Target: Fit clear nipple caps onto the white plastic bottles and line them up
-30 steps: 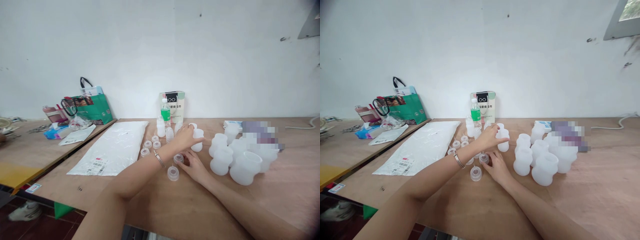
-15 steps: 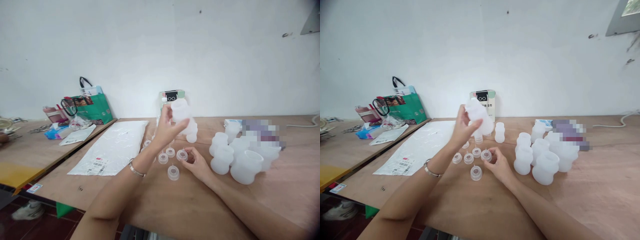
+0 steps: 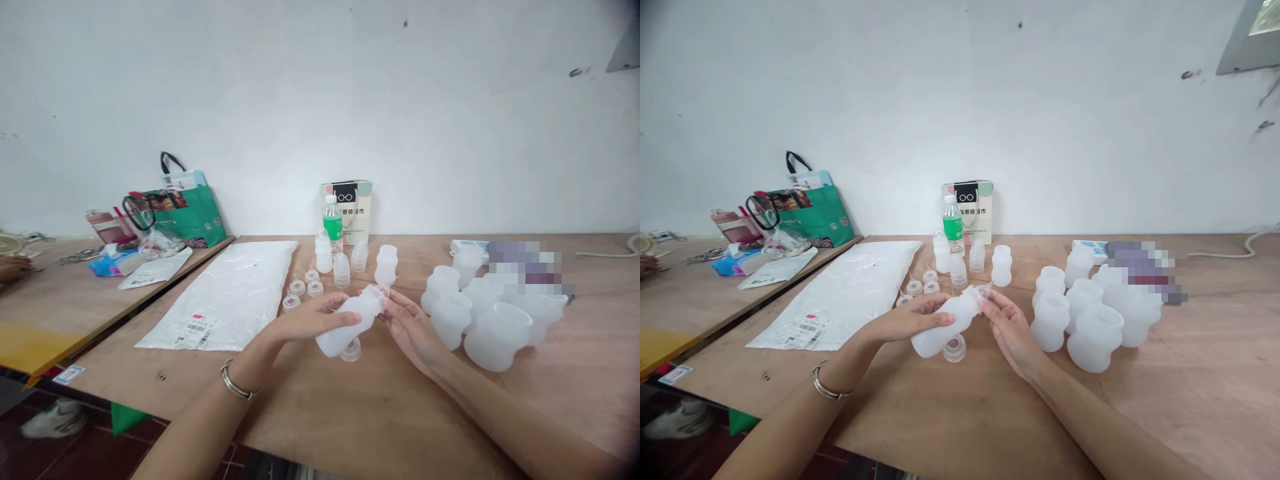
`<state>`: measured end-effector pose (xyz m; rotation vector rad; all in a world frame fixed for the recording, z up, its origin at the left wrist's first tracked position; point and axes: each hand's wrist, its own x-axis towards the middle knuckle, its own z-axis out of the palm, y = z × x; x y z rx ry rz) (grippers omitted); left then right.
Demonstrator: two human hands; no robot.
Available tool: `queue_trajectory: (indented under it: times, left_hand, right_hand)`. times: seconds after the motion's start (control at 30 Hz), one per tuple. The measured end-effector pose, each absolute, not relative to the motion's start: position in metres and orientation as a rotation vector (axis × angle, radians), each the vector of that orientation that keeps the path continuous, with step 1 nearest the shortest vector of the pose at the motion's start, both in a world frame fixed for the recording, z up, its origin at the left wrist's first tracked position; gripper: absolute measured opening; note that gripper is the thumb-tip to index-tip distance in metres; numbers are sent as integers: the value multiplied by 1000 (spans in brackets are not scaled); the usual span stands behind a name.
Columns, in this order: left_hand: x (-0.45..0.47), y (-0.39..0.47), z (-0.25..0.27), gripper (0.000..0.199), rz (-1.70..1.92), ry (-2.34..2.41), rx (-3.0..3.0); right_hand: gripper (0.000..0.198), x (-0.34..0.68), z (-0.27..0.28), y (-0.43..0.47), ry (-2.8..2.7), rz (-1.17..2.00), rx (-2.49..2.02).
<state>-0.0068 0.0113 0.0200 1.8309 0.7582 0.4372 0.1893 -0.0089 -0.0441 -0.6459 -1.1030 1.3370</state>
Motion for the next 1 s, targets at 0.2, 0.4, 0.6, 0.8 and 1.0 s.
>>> queue_trajectory:
  times: [0.2, 0.4, 0.6, 0.8, 1.0]
  left_hand:
    - [-7, 11, 3, 41, 451, 634, 1657]
    - [-3, 6, -8, 57, 462, 498, 1425]
    - [4, 2, -6, 41, 727, 616, 1757]
    - [4, 1, -3, 37, 873, 744, 1848]
    - [-1, 8, -2, 41, 1096, 779, 1674]
  right_hand:
    - [34, 189, -43, -15, -1243, 1303, -656]
    - [34, 190, -37, -23, -1275, 1284, -603]
    - [19, 186, -38, -23, -1252, 1140, -640]
    - [46, 184, -31, -29, -1225, 1188, -603]
    - [31, 193, -28, -30, -1117, 1027, -564]
